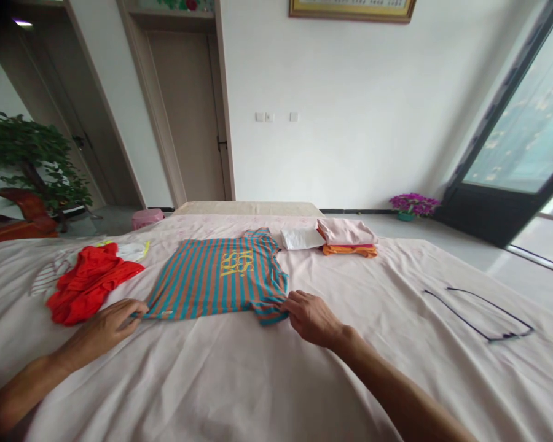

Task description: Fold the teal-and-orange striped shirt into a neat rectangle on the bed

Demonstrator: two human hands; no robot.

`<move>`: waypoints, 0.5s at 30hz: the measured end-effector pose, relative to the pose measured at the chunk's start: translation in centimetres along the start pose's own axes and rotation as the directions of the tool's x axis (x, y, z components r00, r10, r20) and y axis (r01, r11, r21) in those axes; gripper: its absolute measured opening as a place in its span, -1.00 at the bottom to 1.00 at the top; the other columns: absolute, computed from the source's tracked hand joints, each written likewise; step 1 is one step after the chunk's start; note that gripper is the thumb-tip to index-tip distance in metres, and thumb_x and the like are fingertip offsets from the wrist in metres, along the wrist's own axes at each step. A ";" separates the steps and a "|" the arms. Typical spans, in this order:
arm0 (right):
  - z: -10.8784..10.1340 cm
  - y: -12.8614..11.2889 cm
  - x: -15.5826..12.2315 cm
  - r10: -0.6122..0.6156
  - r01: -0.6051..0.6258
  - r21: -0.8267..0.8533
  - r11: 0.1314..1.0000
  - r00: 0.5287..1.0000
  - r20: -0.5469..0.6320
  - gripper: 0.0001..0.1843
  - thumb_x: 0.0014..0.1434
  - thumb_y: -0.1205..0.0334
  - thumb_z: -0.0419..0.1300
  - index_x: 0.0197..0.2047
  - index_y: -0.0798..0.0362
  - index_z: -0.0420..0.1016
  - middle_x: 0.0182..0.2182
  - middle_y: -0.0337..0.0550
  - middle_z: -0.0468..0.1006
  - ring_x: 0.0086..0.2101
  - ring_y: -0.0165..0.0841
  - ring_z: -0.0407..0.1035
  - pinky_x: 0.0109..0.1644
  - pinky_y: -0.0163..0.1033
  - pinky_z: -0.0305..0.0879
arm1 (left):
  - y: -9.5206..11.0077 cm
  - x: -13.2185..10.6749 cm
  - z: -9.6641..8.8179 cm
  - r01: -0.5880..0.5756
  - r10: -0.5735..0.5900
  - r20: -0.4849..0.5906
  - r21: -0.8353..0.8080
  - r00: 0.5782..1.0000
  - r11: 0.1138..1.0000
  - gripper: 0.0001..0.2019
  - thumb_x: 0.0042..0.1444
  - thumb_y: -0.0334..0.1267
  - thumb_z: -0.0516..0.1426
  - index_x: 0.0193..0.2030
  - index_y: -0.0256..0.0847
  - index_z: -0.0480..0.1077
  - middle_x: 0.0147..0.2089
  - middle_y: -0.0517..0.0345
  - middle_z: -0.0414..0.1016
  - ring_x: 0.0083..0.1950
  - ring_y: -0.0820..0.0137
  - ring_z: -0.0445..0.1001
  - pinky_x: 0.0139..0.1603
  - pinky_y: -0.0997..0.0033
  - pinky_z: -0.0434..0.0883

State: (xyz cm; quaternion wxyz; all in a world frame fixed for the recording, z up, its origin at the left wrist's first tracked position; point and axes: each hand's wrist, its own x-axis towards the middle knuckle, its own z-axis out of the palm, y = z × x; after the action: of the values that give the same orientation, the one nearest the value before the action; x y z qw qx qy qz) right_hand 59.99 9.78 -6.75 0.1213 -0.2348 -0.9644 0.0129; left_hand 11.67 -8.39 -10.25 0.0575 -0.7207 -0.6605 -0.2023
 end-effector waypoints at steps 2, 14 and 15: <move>-0.9 -0.6 -0.8 -0.045 0.044 0.065 0.997 0.999 0.013 -0.66 0.23 0.46 -0.01 -0.09 -0.01 0.51 -0.27 -0.14 0.52 -0.25 -0.34 0.37 -0.16 -0.27 0.25 | -0.5 -0.6 -0.3 0.020 -0.021 -0.016 -0.049 1.000 0.999 -0.83 0.18 -0.16 0.05 -0.17 -0.09 0.43 -0.04 0.11 0.60 0.04 0.28 0.55 0.12 0.33 0.45; -2.0 3.9 7.4 0.280 -0.165 0.716 0.678 0.959 -0.044 -0.80 0.27 0.11 0.12 -0.21 0.06 0.47 -0.36 -0.13 0.57 -0.36 -0.31 0.49 -0.23 -0.21 0.42 | -0.7 5.5 0.4 0.464 -0.558 -0.099 -0.447 0.824 0.765 -0.69 0.08 -0.02 0.06 -0.15 -0.17 0.39 -0.36 0.19 0.55 -0.28 0.28 0.56 -0.26 0.39 0.50; -1.6 4.6 9.1 0.326 -0.204 0.791 0.577 0.945 0.007 -0.78 0.25 0.08 0.13 -0.24 0.06 0.44 -0.41 -0.16 0.57 -0.41 -0.31 0.49 -0.28 -0.21 0.42 | -0.9 6.3 0.9 0.505 -0.605 -0.103 -0.450 0.790 0.736 -0.68 0.06 -0.04 0.07 -0.14 -0.18 0.40 -0.37 0.19 0.55 -0.31 0.29 0.55 -0.30 0.40 0.50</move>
State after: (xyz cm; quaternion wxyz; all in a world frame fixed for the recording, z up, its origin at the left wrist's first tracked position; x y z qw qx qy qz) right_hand 54.64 18.00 -3.53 0.2749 -0.3003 -0.8043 0.4328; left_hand 11.22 -2.12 -8.89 -0.0742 -0.4545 -0.7783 -0.4269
